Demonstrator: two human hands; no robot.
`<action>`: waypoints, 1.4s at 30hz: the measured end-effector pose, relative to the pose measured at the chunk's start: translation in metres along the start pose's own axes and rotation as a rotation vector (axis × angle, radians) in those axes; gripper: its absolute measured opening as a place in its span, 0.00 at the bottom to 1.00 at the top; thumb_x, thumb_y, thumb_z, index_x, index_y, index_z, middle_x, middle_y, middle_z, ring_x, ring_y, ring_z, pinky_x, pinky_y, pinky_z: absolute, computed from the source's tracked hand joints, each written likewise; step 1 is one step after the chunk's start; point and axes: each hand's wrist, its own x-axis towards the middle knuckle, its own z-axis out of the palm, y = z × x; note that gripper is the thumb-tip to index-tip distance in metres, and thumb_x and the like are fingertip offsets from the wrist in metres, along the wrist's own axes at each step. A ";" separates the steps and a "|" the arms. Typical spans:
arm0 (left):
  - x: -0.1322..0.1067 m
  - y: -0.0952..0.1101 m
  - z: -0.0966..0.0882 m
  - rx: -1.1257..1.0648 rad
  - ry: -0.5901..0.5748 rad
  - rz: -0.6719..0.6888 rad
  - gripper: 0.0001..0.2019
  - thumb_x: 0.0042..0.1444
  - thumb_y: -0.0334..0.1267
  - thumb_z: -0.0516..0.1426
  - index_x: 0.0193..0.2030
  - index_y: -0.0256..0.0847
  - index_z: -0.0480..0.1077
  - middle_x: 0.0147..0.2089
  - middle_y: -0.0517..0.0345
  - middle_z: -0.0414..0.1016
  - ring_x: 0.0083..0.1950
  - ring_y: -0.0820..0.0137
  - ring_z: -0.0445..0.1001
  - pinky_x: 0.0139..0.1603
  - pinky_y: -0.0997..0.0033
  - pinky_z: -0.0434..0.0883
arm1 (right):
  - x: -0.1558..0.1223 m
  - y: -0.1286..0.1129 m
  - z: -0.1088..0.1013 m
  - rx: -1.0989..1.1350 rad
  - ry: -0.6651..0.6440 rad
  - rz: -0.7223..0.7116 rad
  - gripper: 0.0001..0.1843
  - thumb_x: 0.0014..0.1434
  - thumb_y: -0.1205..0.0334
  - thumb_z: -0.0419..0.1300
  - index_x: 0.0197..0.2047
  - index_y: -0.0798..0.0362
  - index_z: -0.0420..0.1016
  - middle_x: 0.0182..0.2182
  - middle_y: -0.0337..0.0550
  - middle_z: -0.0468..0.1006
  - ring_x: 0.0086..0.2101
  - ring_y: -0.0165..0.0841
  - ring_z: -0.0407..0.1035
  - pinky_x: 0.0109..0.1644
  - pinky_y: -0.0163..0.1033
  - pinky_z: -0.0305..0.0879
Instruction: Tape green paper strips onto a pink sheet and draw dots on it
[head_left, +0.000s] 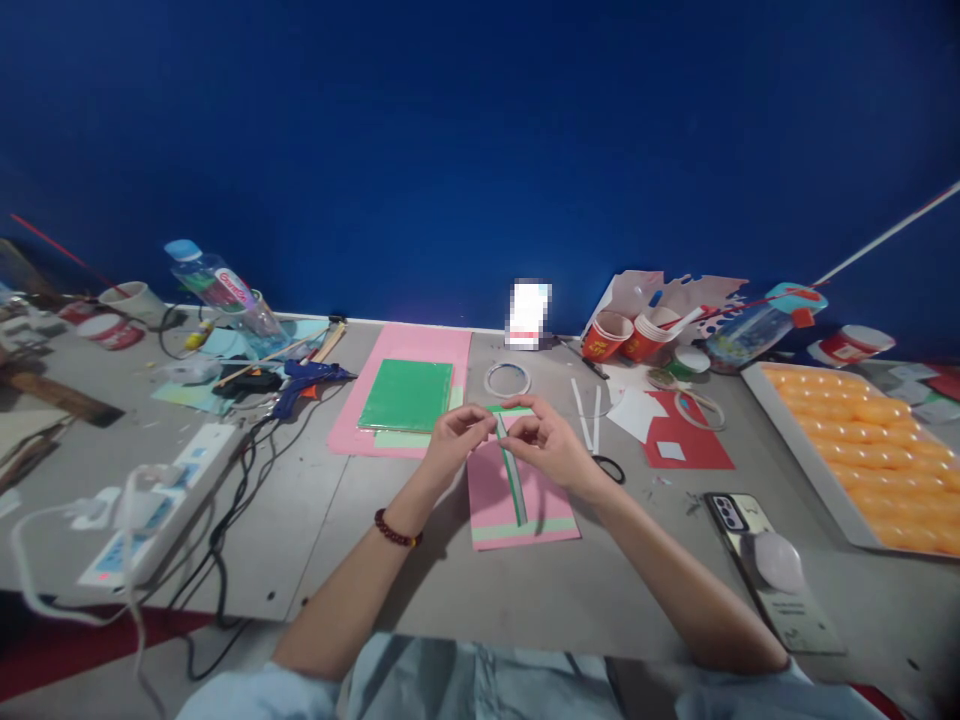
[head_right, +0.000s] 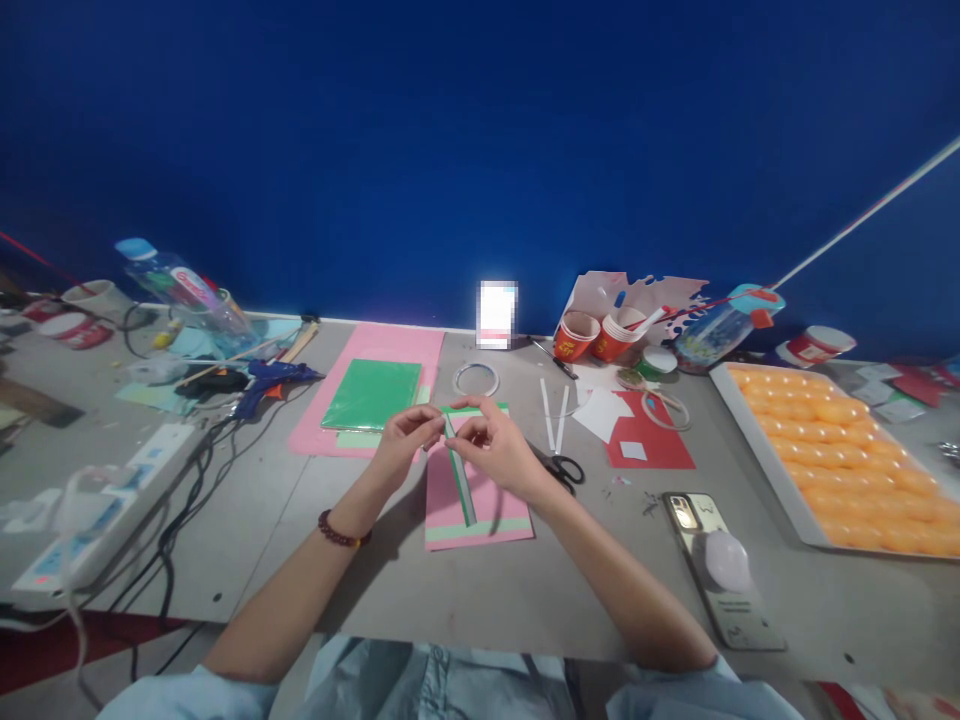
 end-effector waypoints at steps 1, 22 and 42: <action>0.000 0.001 0.001 0.003 0.008 -0.007 0.12 0.45 0.44 0.66 0.22 0.39 0.71 0.22 0.63 0.65 0.22 0.78 0.58 0.26 0.73 0.58 | 0.000 0.001 0.000 -0.007 0.008 0.005 0.21 0.53 0.56 0.64 0.49 0.50 0.65 0.22 0.31 0.71 0.23 0.28 0.65 0.32 0.35 0.61; 0.000 -0.016 0.000 -0.109 0.080 -0.089 0.15 0.49 0.45 0.62 0.22 0.39 0.65 0.19 0.66 0.58 0.21 0.78 0.56 0.25 0.74 0.53 | 0.007 0.016 -0.002 -0.083 0.042 0.047 0.09 0.50 0.56 0.63 0.30 0.54 0.74 0.26 0.38 0.75 0.25 0.27 0.65 0.31 0.35 0.62; 0.004 -0.020 0.001 -0.127 0.176 -0.060 0.13 0.39 0.42 0.69 0.23 0.39 0.70 0.18 0.68 0.61 0.20 0.81 0.54 0.23 0.76 0.54 | 0.008 0.019 -0.002 -0.081 0.060 0.060 0.10 0.52 0.55 0.62 0.30 0.54 0.73 0.25 0.39 0.75 0.24 0.28 0.66 0.29 0.35 0.62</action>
